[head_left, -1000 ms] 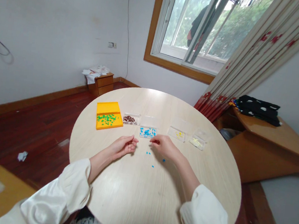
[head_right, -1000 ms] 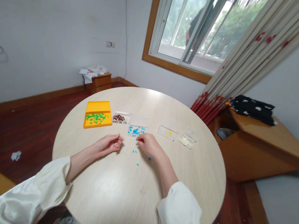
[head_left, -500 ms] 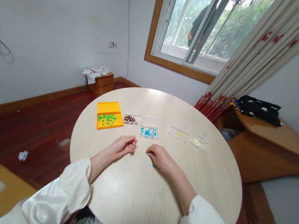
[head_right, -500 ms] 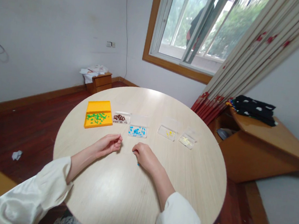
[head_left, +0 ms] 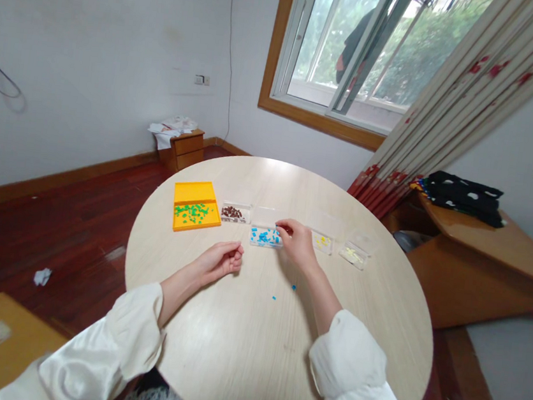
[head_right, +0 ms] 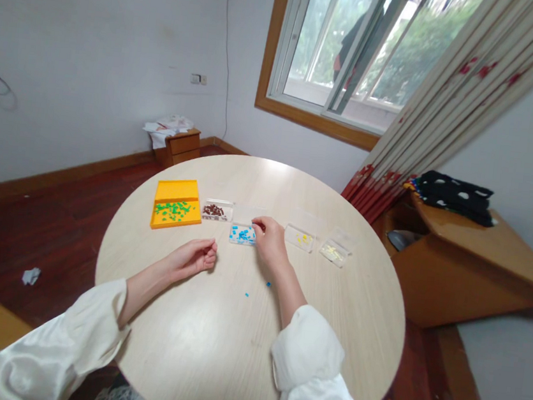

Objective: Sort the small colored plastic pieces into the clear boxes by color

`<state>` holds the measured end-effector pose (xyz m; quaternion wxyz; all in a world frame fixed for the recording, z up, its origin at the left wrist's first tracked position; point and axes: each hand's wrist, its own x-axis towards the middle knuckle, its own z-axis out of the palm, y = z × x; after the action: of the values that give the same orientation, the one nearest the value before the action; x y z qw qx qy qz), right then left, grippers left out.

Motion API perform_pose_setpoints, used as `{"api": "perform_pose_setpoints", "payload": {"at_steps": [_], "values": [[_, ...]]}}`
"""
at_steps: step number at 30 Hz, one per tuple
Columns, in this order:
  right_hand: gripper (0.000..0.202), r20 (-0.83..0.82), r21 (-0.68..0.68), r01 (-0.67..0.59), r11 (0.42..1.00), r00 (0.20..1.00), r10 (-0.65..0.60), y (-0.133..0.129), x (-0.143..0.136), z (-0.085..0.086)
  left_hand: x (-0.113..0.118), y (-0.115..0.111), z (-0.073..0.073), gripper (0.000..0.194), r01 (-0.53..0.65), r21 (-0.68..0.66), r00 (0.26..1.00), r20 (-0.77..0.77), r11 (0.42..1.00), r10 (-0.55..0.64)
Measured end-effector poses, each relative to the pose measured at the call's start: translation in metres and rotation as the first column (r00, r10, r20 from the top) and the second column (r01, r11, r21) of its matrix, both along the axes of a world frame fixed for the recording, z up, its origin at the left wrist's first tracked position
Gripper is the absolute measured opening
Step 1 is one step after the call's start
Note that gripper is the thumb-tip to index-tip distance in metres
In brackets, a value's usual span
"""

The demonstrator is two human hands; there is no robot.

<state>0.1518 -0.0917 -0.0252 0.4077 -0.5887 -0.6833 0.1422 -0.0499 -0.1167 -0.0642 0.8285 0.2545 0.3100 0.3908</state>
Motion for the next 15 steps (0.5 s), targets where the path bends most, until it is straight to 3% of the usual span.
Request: {"api": "perform_pose_setpoints", "payload": {"at_steps": [7, 15], "values": [[0.016, -0.022, -0.046, 0.059, 0.997, 0.998, -0.060, 0.0109, 0.0037, -0.0055, 0.0001, 0.0004, 0.0005, 0.025, 0.007, -0.009, 1.000, 0.015, 1.000, -0.007], [0.017, 0.034, -0.074, 0.097, 0.992, 0.995, -0.095, 0.0060, 0.0028, 0.0007, -0.0008, 0.0007, 0.0006, 0.027, 0.026, -0.002, 1.000, 0.013, 1.000, -0.026]]}}
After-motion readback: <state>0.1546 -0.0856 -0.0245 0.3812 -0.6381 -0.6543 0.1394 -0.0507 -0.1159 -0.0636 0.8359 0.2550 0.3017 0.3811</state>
